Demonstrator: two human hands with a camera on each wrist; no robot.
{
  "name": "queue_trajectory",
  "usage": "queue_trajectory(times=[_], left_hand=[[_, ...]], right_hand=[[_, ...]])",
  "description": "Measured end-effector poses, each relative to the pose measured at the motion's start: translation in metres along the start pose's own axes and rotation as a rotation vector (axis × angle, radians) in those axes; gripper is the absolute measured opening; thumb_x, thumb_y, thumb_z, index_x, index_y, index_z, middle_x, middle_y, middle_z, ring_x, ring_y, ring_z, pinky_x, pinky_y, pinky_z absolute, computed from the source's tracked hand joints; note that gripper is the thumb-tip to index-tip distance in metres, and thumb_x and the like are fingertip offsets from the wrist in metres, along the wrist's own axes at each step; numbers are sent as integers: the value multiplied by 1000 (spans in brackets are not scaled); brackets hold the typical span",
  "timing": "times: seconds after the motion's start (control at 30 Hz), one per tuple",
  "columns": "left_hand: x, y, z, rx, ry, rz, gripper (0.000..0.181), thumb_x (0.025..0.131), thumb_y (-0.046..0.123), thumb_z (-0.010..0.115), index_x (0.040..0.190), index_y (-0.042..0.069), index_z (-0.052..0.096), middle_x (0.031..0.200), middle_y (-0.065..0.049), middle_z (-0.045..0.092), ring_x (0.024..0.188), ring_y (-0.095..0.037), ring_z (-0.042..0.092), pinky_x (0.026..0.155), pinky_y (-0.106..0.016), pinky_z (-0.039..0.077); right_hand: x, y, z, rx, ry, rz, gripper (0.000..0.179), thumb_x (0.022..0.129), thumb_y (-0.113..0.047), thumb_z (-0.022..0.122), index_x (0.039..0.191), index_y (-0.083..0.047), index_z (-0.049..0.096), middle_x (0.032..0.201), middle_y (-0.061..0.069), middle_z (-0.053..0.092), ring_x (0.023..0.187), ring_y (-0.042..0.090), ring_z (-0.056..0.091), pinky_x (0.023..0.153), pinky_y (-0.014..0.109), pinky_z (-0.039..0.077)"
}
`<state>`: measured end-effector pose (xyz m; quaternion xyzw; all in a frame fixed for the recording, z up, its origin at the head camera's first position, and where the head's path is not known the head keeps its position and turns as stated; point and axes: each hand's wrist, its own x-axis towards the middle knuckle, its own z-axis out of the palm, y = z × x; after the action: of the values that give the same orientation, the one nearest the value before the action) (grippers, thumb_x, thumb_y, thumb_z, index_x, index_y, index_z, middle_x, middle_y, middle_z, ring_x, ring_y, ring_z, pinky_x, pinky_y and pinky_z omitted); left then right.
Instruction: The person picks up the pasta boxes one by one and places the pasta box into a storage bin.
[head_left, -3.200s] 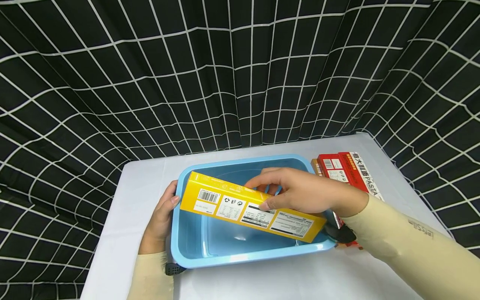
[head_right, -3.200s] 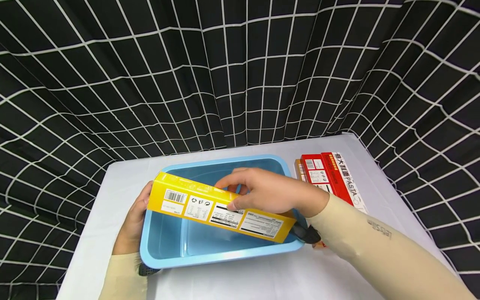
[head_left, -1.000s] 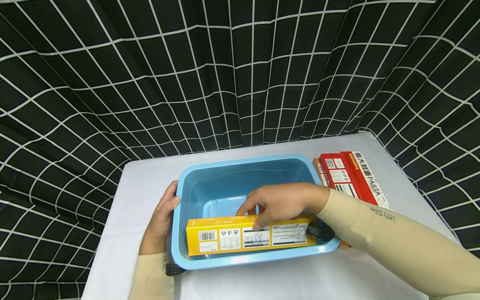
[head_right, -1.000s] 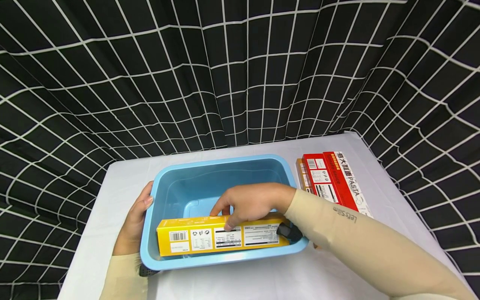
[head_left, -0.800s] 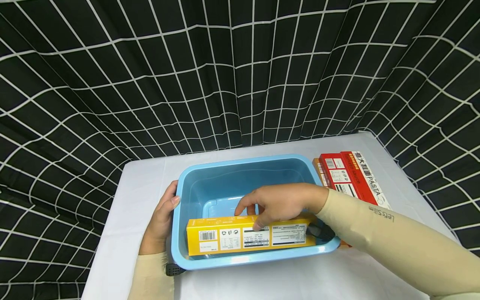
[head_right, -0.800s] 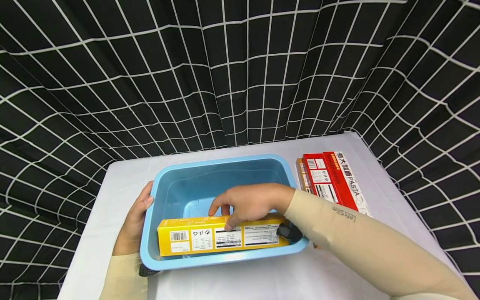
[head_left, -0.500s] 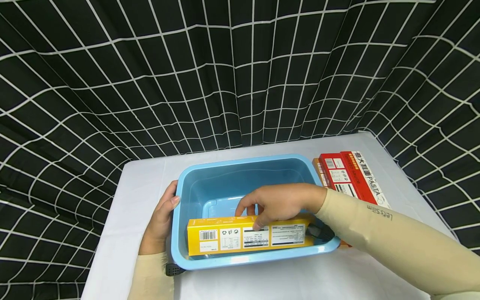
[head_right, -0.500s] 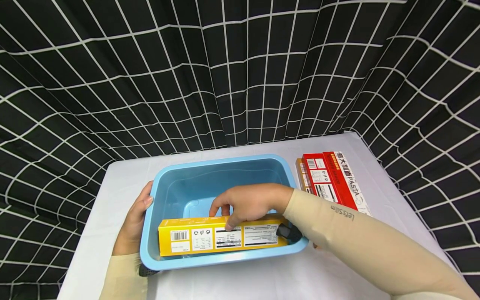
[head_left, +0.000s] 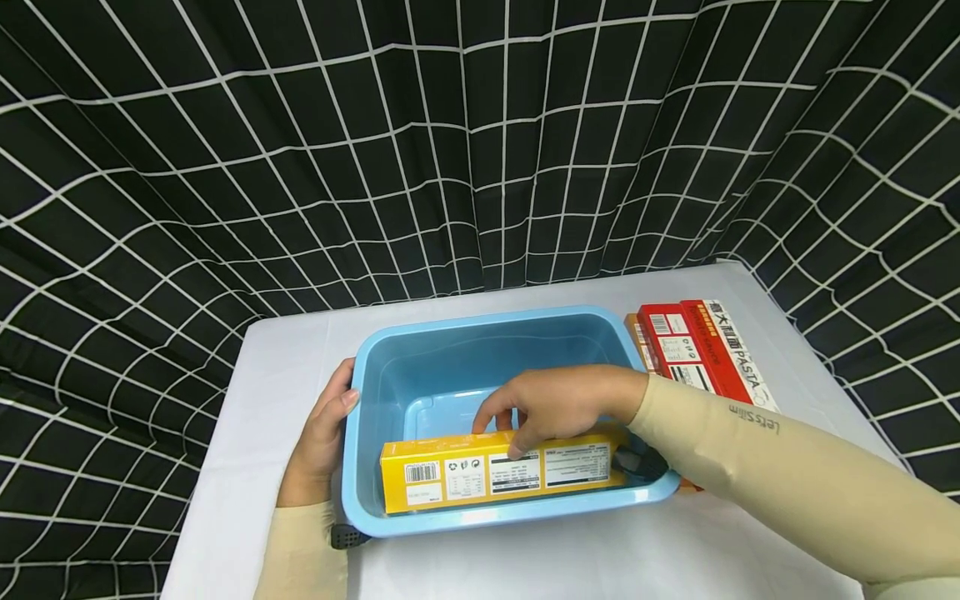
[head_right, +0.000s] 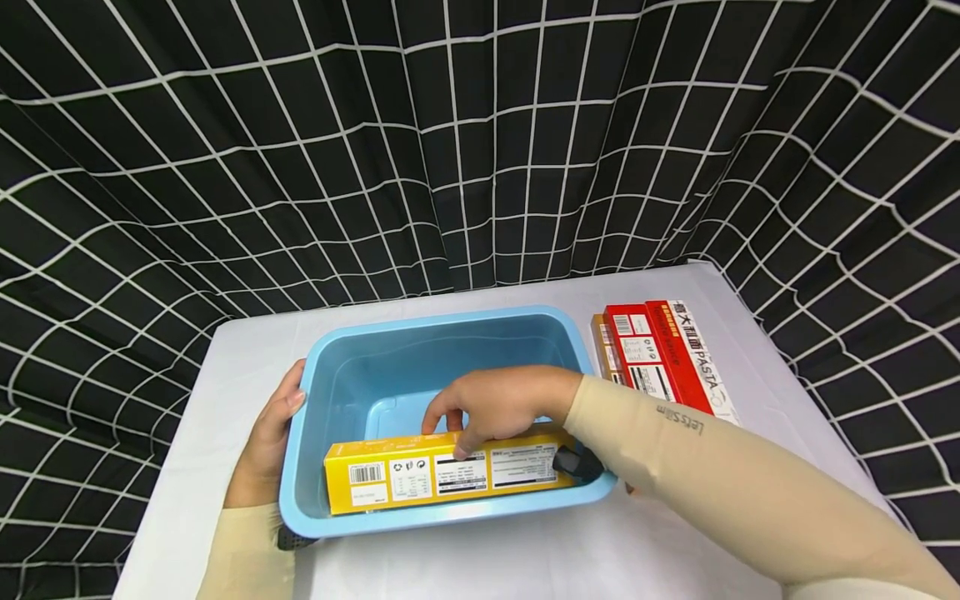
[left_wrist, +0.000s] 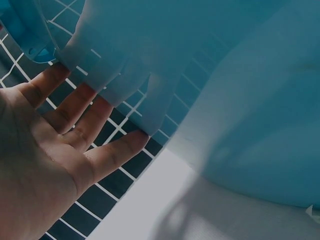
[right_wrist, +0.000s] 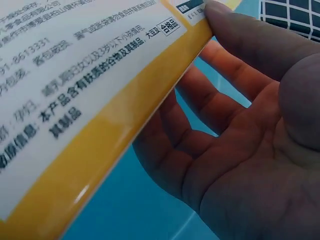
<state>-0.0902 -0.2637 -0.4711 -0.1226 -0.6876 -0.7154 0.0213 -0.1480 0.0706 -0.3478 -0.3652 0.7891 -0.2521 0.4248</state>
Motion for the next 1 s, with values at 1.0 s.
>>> queue_trajectory(times=[1.0], left_hand=[[0,1,0,-2,-8,11,56,101,27,43,152,4,52,138,-25,57,122,-41,57,90,-47,60]], right_hand=[[9,5,3,42,-34,-2,37,97,-7,82,126,-28,75,97,-2,69,79,17,67,72,31,56]])
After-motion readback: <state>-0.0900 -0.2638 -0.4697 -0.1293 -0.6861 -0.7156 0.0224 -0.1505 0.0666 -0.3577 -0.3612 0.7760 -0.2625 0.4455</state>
